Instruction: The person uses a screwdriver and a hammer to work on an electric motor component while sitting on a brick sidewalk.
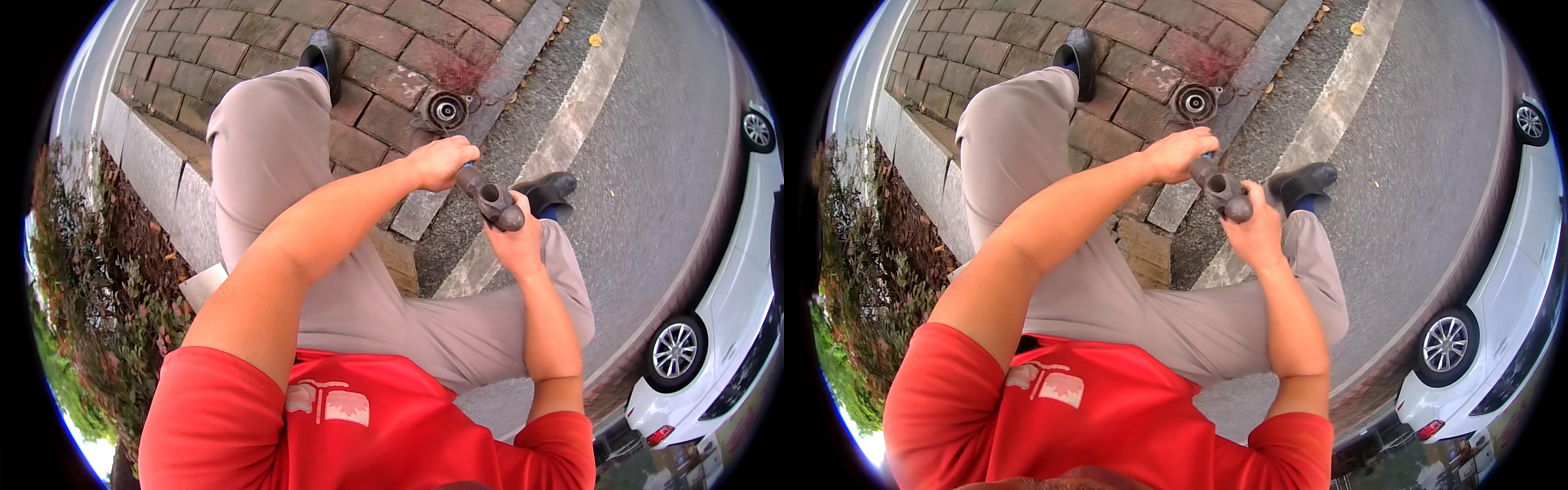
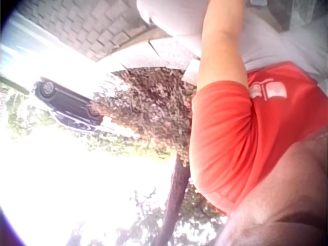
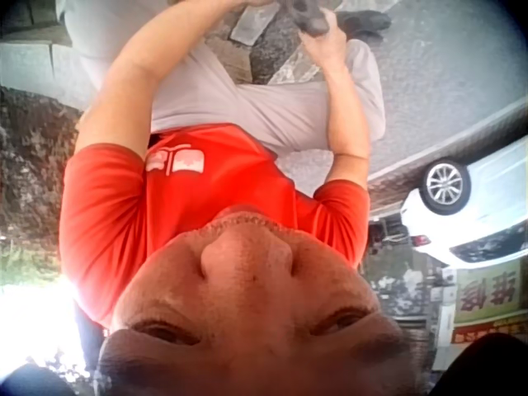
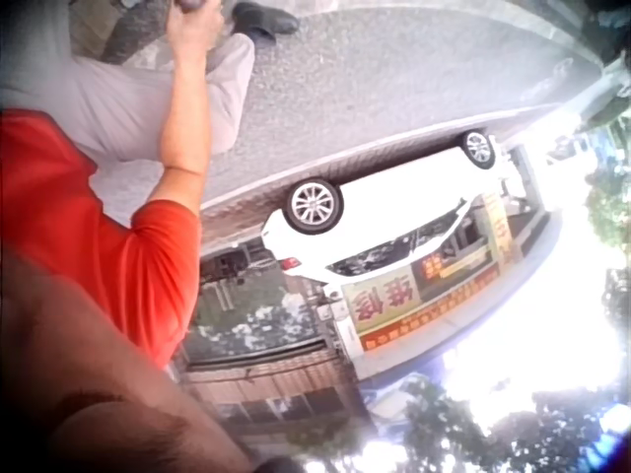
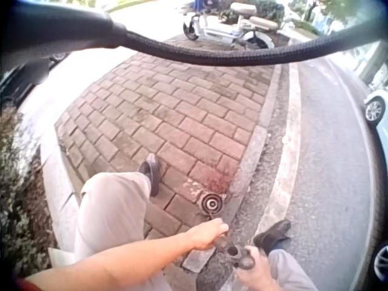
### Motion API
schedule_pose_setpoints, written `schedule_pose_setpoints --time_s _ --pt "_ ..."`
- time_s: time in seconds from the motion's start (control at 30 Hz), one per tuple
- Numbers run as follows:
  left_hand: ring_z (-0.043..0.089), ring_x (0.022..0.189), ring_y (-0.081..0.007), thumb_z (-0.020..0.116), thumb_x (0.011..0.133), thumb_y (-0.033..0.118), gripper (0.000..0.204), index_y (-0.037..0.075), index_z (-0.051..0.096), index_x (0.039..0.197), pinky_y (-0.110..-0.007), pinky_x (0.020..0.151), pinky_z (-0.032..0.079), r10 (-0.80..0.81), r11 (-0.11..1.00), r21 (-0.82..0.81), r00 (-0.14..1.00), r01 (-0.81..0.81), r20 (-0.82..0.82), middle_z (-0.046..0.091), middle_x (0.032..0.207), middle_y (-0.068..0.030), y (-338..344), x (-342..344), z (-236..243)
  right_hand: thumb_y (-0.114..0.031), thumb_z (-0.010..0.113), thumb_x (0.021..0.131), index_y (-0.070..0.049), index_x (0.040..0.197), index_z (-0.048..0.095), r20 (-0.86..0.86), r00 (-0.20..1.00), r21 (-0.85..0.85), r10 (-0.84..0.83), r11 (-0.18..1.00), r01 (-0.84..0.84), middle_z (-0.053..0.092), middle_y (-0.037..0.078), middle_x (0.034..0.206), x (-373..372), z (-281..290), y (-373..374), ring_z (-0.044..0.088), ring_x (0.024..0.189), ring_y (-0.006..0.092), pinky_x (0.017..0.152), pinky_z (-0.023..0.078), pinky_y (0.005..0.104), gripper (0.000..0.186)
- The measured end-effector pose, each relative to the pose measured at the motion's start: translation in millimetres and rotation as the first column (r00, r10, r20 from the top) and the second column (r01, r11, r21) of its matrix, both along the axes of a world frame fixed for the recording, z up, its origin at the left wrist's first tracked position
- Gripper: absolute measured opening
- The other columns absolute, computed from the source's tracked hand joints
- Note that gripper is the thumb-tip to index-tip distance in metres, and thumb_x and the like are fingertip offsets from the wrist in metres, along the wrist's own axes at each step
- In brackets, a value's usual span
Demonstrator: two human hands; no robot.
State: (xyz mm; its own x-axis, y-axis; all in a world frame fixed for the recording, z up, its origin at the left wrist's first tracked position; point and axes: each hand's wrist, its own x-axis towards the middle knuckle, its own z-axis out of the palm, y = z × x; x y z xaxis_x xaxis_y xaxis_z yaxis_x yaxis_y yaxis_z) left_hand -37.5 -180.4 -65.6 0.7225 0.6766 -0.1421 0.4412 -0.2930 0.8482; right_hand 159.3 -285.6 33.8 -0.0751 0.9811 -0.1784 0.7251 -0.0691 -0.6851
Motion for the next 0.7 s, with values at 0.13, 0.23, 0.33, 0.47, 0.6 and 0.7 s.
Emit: schedule_pose_setpoints --time_s 0.13,0.23,0.33,0.47,0.6,0.7 --pt "0.057 0.106 -0.0420 0.062 0.074 -0.005 0.033 0.009 0.057 0.104 -0.049 0.087 0.048 -0.011 1.000 -0.012 1.000 0.011 0.003 0.055 0.107 -0.0163 -1 -3 2 -0.010 0.077 0.074 -0.007 0.120 0.053 0.188 0.980 -0.160 -0.056 0.983 0.087 0.070 0.025 0.092 -4 -5 11 0.067 0.089 0.0457 0.074 0.053 0.0515 0.051" --pt "0.056 0.106 -0.0420 0.059 0.074 -0.009 0.034 0.009 0.058 0.103 -0.049 0.088 0.048 0.011 1.000 0.002 1.000 -0.011 0.001 0.055 0.105 -0.0164 -4 -3 4 -0.010 0.076 0.074 -0.007 0.120 0.053 0.024 0.997 -0.048 -0.076 0.996 0.077 0.070 0.025 0.091 -2 -1 5 0.067 0.090 0.0458 0.074 0.053 0.0522 0.051" --pt "0.055 0.116 -0.0431 0.058 0.074 -0.009 0.033 0.009 0.058 0.102 -0.048 0.094 0.048 0.027 0.996 -0.084 0.999 -0.031 -0.042 0.057 0.113 -0.0182 3 0 7 -0.010 0.077 0.074 -0.007 0.119 0.054 0.254 0.967 -0.254 -0.034 0.962 0.101 0.070 0.024 0.093 -9 2 18 0.067 0.091 0.0447 0.075 0.053 0.0508 0.050" --pt "0.047 0.131 -0.0442 0.058 0.072 -0.012 0.040 0.009 0.059 0.106 -0.046 0.105 0.045 0.030 0.993 -0.110 0.997 -0.038 -0.076 0.057 0.126 -0.0199 -2 -1 10 -0.011 0.078 0.074 -0.008 0.119 0.054 0.100 0.992 -0.129 -0.077 0.988 0.089 0.070 0.024 0.094 -2 -3 11 0.067 0.092 0.0448 0.077 0.053 0.0508 0.051" --pt "0.043 0.136 -0.0433 0.057 0.070 -0.015 0.050 0.011 0.061 0.113 -0.045 0.112 0.042 -0.025 0.996 -0.085 0.994 0.017 -0.102 0.058 0.131 -0.0188 -8 -5 4 -0.009 0.077 0.074 -0.007 0.118 0.054 0.235 0.971 -0.262 -0.035 0.960 0.098 0.070 0.024 0.093 -9 -3 21 0.067 0.092 0.0451 0.076 0.053 0.0498 0.050" --pt "0.043 0.138 -0.0416 0.057 0.069 -0.015 0.058 0.014 0.062 0.119 -0.045 0.115 0.040 -0.081 0.997 -0.016 0.987 0.080 -0.139 0.059 0.133 -0.0170 -11 1 -17 -0.009 0.076 0.075 -0.004 0.116 0.055 0.191 0.980 -0.192 -0.053 0.977 0.091 0.070 0.023 0.092 0 -11 20 0.068 0.091 0.0433 0.076 0.054 0.0462 0.046"
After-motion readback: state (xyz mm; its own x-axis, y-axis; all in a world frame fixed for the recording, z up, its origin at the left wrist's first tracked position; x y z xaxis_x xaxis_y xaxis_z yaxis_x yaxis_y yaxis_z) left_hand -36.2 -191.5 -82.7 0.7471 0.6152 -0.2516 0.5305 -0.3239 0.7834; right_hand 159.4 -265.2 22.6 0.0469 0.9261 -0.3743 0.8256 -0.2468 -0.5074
